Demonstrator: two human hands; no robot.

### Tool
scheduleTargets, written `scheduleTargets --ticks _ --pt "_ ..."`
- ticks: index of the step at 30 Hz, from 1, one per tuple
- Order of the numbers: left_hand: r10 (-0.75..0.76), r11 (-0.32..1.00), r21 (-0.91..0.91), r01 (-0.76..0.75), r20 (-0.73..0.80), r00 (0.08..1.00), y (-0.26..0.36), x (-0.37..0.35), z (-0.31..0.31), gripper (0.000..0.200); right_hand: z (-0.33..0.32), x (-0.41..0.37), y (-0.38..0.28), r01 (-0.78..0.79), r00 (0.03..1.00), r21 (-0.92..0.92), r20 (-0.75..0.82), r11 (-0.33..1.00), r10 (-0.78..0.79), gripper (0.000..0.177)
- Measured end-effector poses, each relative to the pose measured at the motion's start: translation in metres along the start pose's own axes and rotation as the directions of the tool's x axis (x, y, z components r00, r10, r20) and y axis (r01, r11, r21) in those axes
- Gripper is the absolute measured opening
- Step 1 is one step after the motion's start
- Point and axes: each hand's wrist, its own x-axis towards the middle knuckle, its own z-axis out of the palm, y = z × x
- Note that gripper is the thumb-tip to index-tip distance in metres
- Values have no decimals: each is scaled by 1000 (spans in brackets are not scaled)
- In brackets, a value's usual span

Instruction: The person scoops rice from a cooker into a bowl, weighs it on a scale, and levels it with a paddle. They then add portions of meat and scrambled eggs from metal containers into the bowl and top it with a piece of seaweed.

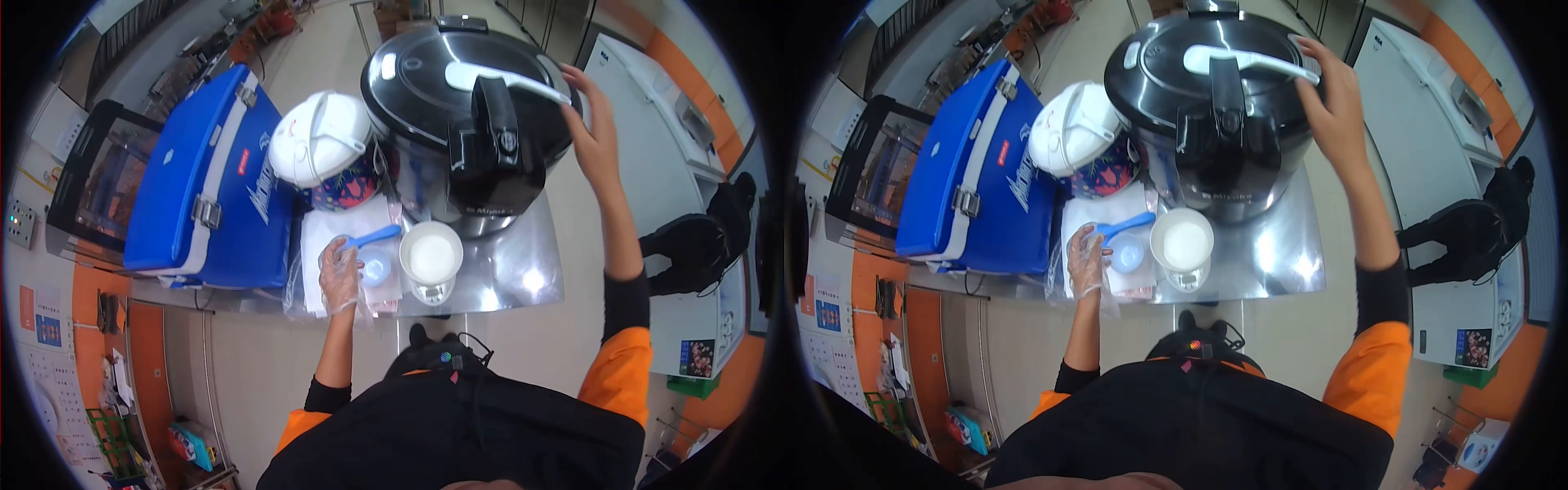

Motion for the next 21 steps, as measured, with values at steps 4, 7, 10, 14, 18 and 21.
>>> scheduleTargets --ticks 4,7,10,14,18,21 --pt "618 770 18 -638 228 752 76 13 40 51 37 44 46 -93 852 -137 501 986 150 60" --pt "814 471 -74 -879 421 401 163 2 93 61 43 54 58 55 878 -34 477 998 -32 60" --pt "603 615 -6 -788 648 465 201 -7 144 56 18 64 34 -302 851 15 455 953 263 58" --pt "563 822 -419 -387 700 438 196 3 174 51 -6 55 65 -83 938 251 348 964 -10 69" --pt "518 854 -371 -363 658 546 204 -11 176 43 -36 42 86 -563 730 385 647 731 222 65" --pt "491 871 -320 -373 594 637 208 -18 180 36 -32 29 126 -249 810 395 585 884 -34 53"
